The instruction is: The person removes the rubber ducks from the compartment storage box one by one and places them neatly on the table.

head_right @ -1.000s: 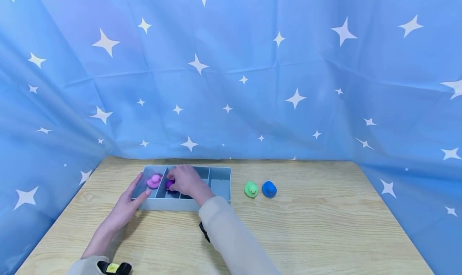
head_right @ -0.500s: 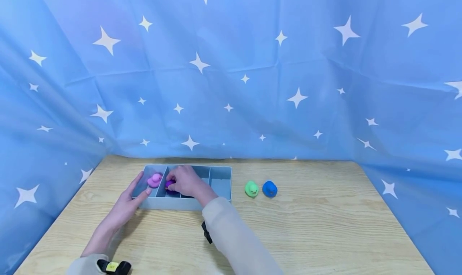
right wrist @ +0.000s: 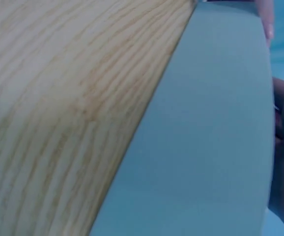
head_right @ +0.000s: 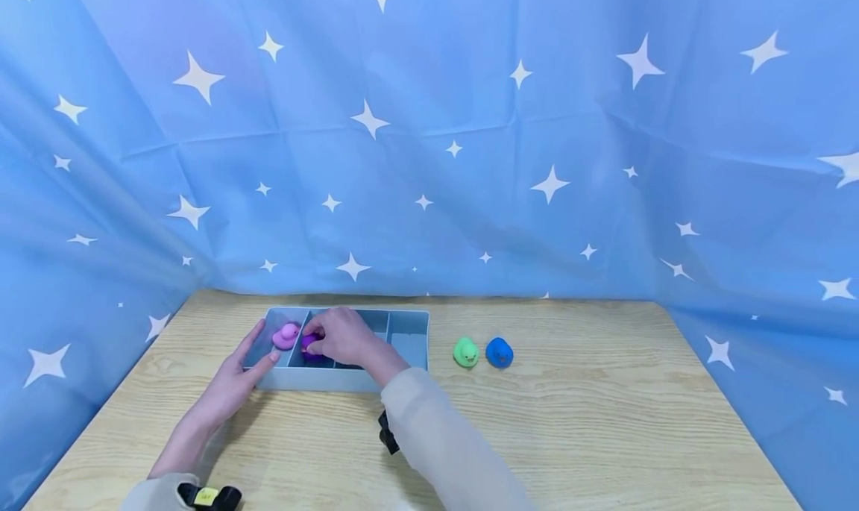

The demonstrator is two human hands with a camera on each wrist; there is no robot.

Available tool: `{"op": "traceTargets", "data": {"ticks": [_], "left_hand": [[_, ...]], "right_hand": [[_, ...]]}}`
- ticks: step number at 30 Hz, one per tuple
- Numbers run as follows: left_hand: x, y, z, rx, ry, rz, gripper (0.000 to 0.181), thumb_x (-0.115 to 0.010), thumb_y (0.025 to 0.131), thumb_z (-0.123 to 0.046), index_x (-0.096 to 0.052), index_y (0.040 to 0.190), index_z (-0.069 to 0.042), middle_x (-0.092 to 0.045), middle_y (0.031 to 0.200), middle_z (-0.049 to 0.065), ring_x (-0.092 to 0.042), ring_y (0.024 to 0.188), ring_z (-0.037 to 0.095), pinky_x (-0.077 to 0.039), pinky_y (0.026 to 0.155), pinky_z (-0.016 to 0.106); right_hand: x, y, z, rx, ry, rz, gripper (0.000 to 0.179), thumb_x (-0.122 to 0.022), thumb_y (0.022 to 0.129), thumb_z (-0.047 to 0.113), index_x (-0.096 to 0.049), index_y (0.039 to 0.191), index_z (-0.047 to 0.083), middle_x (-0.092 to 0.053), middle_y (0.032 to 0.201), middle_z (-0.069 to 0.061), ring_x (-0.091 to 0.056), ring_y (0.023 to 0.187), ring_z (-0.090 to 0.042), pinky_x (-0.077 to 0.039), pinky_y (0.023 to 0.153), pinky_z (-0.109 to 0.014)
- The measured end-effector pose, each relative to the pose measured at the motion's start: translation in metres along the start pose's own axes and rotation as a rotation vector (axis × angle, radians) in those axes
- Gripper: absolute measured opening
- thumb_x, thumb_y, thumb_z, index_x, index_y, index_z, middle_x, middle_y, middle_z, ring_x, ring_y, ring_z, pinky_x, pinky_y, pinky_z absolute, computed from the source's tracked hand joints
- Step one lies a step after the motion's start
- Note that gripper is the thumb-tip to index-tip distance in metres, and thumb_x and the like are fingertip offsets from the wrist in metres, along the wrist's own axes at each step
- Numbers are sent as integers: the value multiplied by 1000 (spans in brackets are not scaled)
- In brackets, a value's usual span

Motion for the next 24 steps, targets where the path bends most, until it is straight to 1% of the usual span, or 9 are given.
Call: {"op": "traceTargets", "data": {"ticks": [6,10,14,19,24], "left_hand": [[0,-1,0,29,3,9,81,-51,107,-45,0,167,-24,-4,171,16,-2,154,47,-10,119,69],[-1,-1,-1,35,7,9,82,-51,107,-46,0,167,-24,-4,171,16,-2,154,47,-10,119,70],[-1,0,-1,26,11,9,81,-51,107,-46,-1,167,-24,-5,171,19,-3,154,47,-10,119,69],[0,-1,-1,-6,12,-5,83,-53,107,-45,-2,167,-21,-8,170,20,-7,153,48,-13,119,68],[-1,-1,-1,-18,2,-8,83,-54,106,-45,-3,167,-20,-8,170,18,-7,153,49,-12,119,68]], "right_hand": [[9,-4,5,-14,59,-6,24,-78,94,19,-79,117,15,-75,101,7,-61,88,-4,-52,78,-19],[15,-7,6,-29,104,-16,25,-78,94,18,-78,119,15,-75,100,7,-62,87,-4,-53,76,-19],[22,-13,5,-59,159,-29,27,-77,94,16,-77,121,14,-72,98,6,-63,87,-5,-54,75,-19],[30,-21,3,-79,229,-53,30,-77,94,14,-76,124,12,-71,97,5,-64,89,-7,-55,75,-19],[37,-29,-3,-85,249,-79,30,-78,93,13,-76,123,11,-71,96,5,-64,89,-7,-55,75,-20]]}}
Point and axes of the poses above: each hand's wrist, its own y-axis towards the middle knuckle, its own x-axis out of the back of the hand, z = x × y, the point moved 4 cm from there along y, towards the middle knuckle
